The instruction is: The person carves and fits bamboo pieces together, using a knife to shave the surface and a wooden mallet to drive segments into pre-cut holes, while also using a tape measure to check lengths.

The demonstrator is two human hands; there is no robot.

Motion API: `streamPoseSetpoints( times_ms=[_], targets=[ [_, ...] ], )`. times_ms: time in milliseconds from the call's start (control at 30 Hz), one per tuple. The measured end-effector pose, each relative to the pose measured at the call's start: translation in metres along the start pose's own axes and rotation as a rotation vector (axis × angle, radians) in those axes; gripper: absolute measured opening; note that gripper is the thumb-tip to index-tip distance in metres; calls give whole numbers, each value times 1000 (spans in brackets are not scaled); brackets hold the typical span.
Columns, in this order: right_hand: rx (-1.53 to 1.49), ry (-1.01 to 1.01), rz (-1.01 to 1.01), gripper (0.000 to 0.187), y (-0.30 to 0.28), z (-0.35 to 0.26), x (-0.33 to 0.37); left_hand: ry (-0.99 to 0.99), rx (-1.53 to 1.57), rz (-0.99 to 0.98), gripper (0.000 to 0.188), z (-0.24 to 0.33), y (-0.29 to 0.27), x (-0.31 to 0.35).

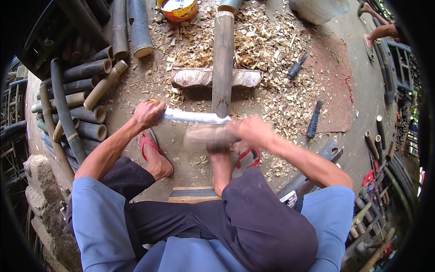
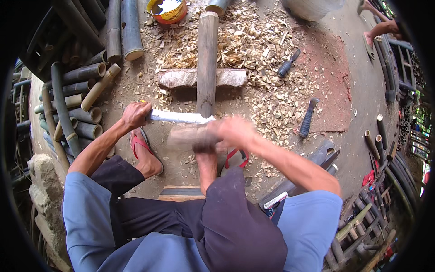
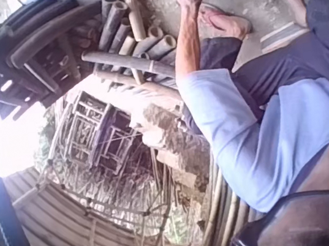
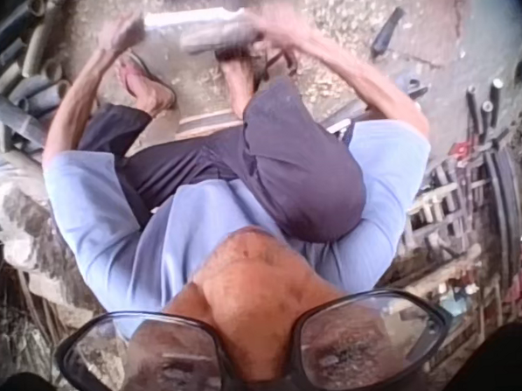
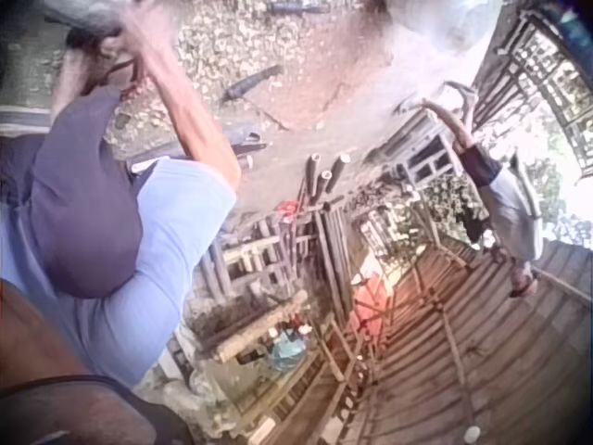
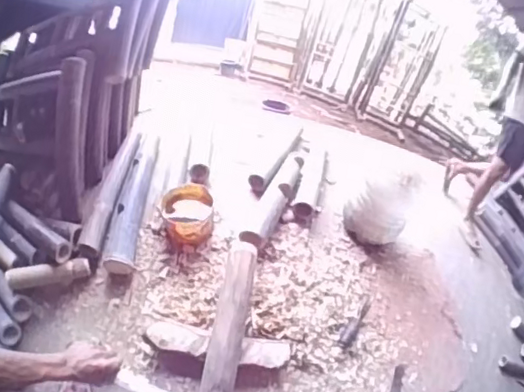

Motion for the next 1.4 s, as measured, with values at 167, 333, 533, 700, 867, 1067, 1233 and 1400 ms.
streamPoseSetpoints(
  times_ms=[167,333,533,700,867,1067,1233,1400],
  targets=[
    [42,-36,216,74,-21,-43,0,-45,-68,58,17,-10,-3,13],
    [1,30,194,83,7,36,14,-23,-36,0,20,0,-6,3],
    [-677,421,704,88,-49,43,66,-120,3,174,26,25,-29,17],
    [-917,781,1043,95,19,62,106,-305,254,-12,29,89,-37,83],
    [-1230,1179,687,77,164,65,132,-282,504,-125,37,45,-33,66],
    [-1132,1185,777,94,150,23,149,-244,674,-205,35,86,-49,78],
    [-925,991,975,104,77,18,125,26,589,26,36,22,-70,33],
    [-894,841,947,101,25,46,89,-193,288,-132,30,-31,-56,-8]
  ],
)
Point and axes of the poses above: each hand's wrist, its own x-axis away from the middle knuckle, its own y-axis out of the palm, z = x × y, the point moved 9 cm from there along -x, towards the middle knuckle, and after that the axes turned 5 degrees about -z, right-handed, at the moved point
